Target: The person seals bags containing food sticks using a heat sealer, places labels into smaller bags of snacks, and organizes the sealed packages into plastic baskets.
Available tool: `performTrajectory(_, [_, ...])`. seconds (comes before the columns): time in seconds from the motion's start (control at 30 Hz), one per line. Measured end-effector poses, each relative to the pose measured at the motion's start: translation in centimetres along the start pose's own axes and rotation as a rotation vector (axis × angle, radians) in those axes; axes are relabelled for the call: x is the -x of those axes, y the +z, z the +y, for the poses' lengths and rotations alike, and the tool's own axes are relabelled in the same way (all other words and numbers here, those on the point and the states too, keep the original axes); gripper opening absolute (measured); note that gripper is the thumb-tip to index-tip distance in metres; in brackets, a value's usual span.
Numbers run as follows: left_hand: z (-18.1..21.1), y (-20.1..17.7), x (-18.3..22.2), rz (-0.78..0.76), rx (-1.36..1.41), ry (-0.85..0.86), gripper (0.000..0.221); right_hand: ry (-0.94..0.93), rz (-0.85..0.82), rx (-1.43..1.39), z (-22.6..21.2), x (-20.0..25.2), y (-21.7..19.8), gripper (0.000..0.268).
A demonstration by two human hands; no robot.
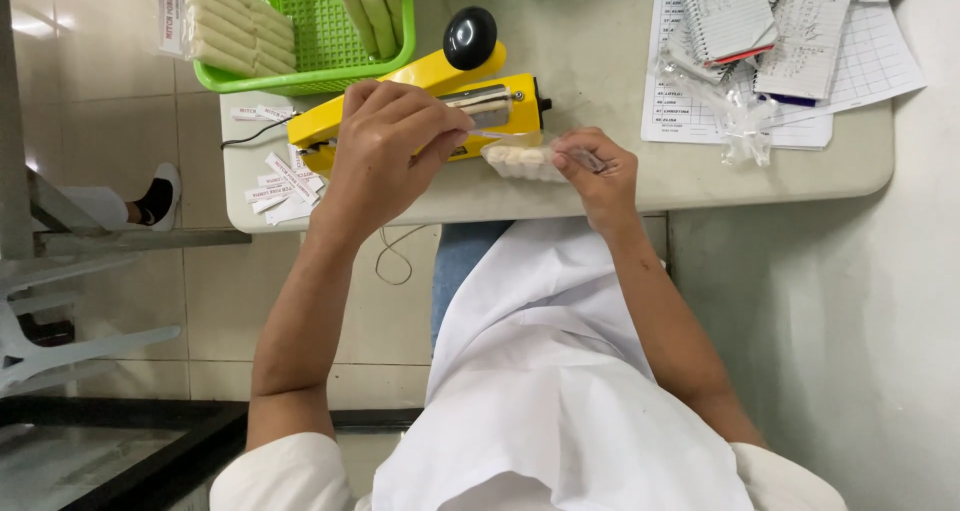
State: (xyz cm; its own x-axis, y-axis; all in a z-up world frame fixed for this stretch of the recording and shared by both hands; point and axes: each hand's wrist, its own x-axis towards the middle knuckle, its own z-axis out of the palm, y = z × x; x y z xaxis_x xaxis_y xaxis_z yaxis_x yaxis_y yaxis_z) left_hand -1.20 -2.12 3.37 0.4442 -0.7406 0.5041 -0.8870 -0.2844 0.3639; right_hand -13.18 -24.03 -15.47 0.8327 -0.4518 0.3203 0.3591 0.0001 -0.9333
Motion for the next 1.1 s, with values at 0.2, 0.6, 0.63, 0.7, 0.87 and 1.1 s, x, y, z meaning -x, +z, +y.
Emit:
performTrajectory(0.2, [0.4, 1.6, -0.1, -0.036, -0.081, 0.009, 0.008, 0.002, -0.01, 0.017, 0.2, 0.0, -0.1, 0.015])
performTrajectory(0.6, [-0.1, 8.3, -0.2, -0.036, -0.024, 0.004, 0.009, 0.021, -0.018, 0.04, 0.4, -0.1, -0.4, 0.025])
performTrajectory(0.63, [-0.3, 8.8, -0.1, -0.047, -0.046, 0.027, 0.008, 0.017, -0.024, 0.045, 0.2, -0.2, -0.5, 0.024])
performTrajectory(0.7, [0.2, 7.9, -0.5, -0.088, -0.014, 0.037, 0.011, 0.015, -0.027, 0.054, 0.4, -0.1, -0.8, 0.025])
performTrajectory(0.87, [-0.7, 7.1, -0.8, -0.136, 0.022, 0.067, 0.013, 0.038, -0.047, 0.005, 0.0, -0.2, -0.9, 0.027])
performTrajectory(1.1, [-1.0, 8.5, -0.6, -0.109, 0.033, 0.044, 0.011, 0.041, -0.067, -0.018, 0.1, -0.3, -1.2, 0.028])
